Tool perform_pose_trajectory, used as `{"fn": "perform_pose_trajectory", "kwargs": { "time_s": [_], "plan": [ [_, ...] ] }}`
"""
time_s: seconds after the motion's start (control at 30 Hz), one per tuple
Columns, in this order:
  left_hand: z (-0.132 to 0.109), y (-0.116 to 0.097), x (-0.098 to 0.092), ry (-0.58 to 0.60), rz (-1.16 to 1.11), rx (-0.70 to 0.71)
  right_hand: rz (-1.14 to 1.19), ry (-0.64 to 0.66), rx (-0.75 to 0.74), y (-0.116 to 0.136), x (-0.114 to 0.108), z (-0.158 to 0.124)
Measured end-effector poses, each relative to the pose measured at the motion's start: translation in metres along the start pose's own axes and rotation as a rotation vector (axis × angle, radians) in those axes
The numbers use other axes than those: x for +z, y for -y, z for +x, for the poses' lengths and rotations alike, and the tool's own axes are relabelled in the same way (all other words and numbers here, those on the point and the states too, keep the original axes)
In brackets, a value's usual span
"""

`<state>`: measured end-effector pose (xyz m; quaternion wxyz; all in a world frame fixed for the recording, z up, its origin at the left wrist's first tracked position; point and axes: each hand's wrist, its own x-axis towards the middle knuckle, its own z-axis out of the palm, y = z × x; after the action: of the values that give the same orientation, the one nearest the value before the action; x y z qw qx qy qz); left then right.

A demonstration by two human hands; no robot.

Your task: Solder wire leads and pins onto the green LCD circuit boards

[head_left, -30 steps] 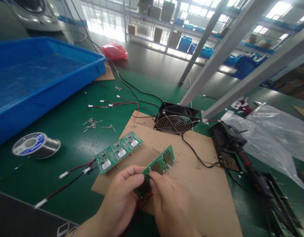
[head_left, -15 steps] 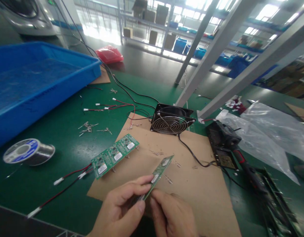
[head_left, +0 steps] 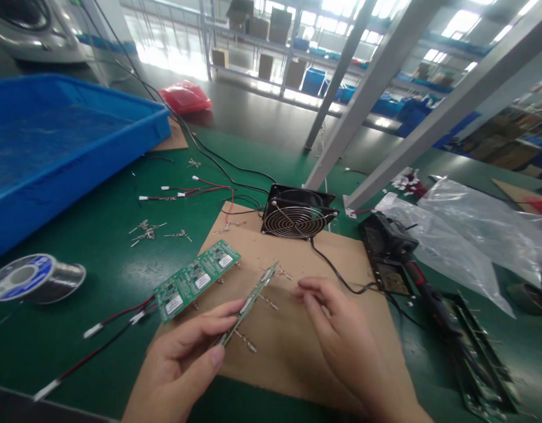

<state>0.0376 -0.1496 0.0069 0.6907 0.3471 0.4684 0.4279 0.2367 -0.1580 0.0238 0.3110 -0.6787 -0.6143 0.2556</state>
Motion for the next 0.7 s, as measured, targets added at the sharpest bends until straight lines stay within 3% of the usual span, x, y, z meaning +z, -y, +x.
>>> {"fn": "perform_pose_trajectory", "kwargs": {
  "time_s": [0.1, 0.23, 0.4, 0.53, 0.7],
  "plan": [
    [-0.002, 0.003, -0.002, -0.016, 0.014, -0.001, 0.213, 0.219, 0.056, -0.007, 0.008, 0.026],
    [0.000, 0.003, -0.002, -0.019, 0.072, 0.036, 0.302, 0.177, 0.074, -0.015, 0.017, 0.046],
    [0.014, -0.002, 0.003, 0.104, 0.317, 0.098, 0.559, -0.058, 0.220, -0.023, 0.003, 0.042],
    [0.026, 0.003, 0.006, 0.267, 0.598, 0.256, 0.886, -0.372, 0.349, -0.029, -0.017, 0.024],
    [0.023, 0.009, 0.007, 0.350, 0.877, 0.389, 1.210, -0.751, 0.518, -0.049, -0.043, 0.009]
  ]
}}
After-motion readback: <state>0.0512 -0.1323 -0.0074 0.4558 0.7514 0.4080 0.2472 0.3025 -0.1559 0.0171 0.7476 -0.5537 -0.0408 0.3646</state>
